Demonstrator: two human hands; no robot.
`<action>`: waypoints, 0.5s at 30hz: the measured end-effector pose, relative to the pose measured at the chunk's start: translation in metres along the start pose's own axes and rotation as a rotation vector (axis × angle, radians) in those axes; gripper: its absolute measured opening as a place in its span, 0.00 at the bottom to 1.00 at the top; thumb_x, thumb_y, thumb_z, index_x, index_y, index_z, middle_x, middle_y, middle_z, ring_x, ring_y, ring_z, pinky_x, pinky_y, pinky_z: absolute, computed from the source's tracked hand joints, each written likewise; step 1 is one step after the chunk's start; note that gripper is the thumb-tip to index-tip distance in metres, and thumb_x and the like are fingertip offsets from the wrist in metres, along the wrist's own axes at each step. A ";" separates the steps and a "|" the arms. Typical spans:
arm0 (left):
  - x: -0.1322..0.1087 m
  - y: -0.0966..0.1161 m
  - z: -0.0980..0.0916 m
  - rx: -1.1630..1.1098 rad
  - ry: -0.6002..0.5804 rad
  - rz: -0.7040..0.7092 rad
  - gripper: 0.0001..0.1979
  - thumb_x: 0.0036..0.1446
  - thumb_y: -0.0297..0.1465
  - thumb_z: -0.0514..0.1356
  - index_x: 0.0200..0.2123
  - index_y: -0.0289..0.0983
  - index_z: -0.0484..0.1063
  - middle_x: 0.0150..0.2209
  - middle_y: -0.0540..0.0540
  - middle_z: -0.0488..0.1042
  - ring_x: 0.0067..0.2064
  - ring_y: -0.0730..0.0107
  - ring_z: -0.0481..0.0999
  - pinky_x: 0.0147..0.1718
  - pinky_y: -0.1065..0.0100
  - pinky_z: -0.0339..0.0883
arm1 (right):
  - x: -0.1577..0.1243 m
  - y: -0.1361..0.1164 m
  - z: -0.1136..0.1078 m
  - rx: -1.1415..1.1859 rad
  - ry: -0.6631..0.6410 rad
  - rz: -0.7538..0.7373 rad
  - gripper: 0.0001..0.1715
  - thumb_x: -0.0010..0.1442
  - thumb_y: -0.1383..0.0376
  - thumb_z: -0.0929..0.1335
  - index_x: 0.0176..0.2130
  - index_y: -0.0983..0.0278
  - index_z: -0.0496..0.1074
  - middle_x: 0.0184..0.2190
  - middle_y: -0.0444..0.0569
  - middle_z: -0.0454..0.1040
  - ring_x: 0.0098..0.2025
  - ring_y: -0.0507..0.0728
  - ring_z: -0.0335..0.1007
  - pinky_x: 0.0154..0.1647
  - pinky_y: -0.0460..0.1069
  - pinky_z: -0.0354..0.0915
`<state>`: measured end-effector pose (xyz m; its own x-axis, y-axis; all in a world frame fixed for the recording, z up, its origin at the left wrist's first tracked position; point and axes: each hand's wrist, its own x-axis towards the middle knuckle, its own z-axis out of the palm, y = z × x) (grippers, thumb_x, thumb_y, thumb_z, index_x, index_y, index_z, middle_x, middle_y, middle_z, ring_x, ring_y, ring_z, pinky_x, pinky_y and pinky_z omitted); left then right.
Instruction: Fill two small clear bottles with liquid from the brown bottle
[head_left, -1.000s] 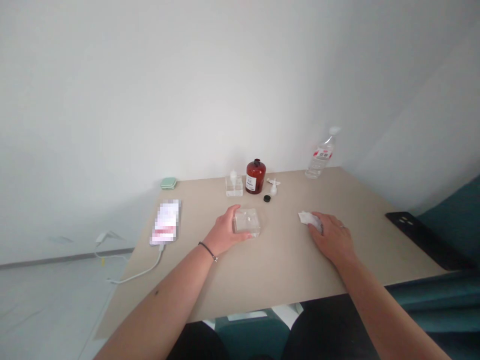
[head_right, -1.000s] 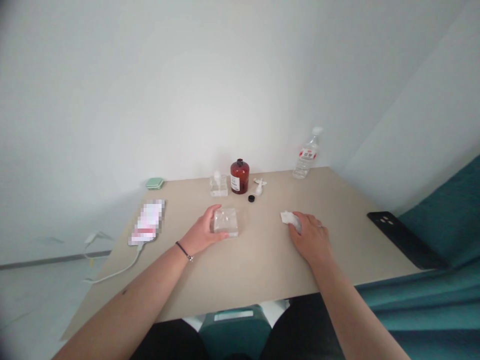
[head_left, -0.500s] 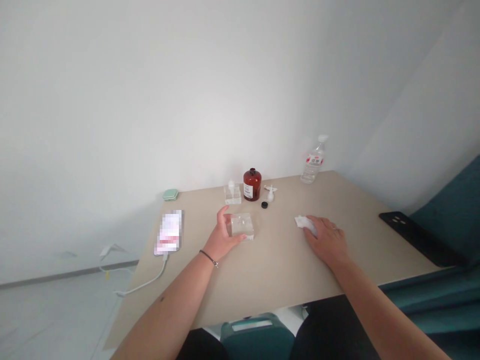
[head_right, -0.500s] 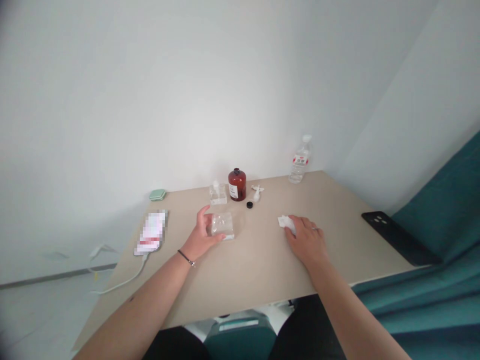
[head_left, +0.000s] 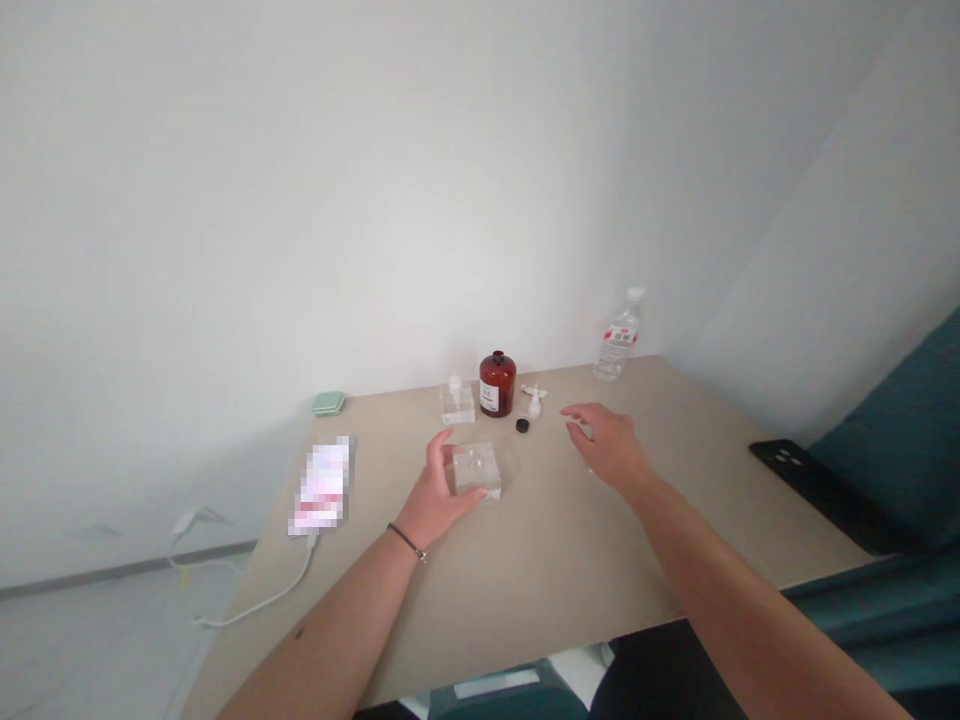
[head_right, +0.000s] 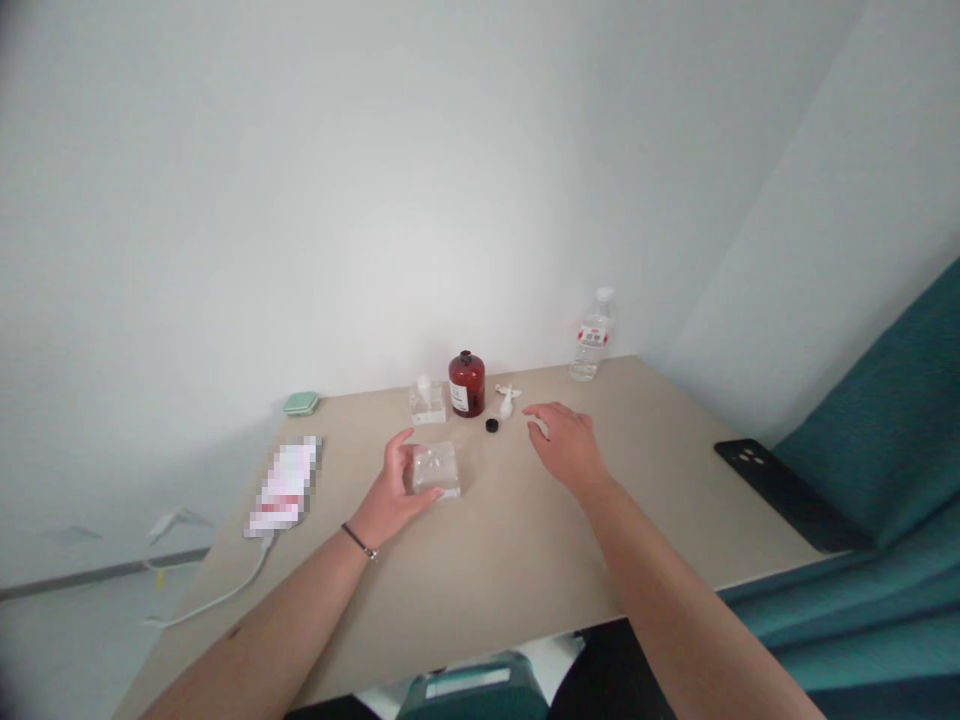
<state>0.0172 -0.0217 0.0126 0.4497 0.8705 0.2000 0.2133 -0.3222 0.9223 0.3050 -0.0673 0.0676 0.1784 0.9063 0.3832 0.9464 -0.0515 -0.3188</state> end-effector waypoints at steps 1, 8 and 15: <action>0.000 0.000 0.000 0.008 0.001 -0.003 0.47 0.49 0.32 0.69 0.64 0.43 0.41 0.51 0.43 0.65 0.54 0.59 0.71 0.59 0.50 0.61 | 0.009 -0.001 -0.002 -0.002 -0.028 -0.008 0.16 0.64 0.64 0.61 0.47 0.58 0.74 0.44 0.50 0.79 0.44 0.60 0.75 0.51 0.59 0.64; 0.000 -0.001 -0.001 0.025 -0.012 -0.014 0.47 0.49 0.33 0.68 0.64 0.42 0.42 0.51 0.43 0.65 0.54 0.59 0.72 0.58 0.52 0.62 | 0.018 0.035 -0.017 -0.162 -0.180 0.107 0.16 0.57 0.59 0.69 0.46 0.55 0.77 0.38 0.53 0.80 0.36 0.64 0.76 0.37 0.57 0.68; 0.001 -0.001 -0.002 0.026 -0.022 -0.020 0.47 0.48 0.32 0.69 0.64 0.41 0.43 0.51 0.42 0.66 0.54 0.58 0.71 0.58 0.53 0.61 | -0.041 0.069 0.004 -0.197 -0.287 0.121 0.21 0.59 0.60 0.65 0.52 0.58 0.74 0.48 0.58 0.76 0.45 0.66 0.76 0.45 0.59 0.69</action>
<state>0.0157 -0.0202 0.0125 0.4637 0.8688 0.1738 0.2449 -0.3142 0.9172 0.3620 -0.1063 0.0268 0.2357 0.9681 0.0853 0.9618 -0.2197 -0.1634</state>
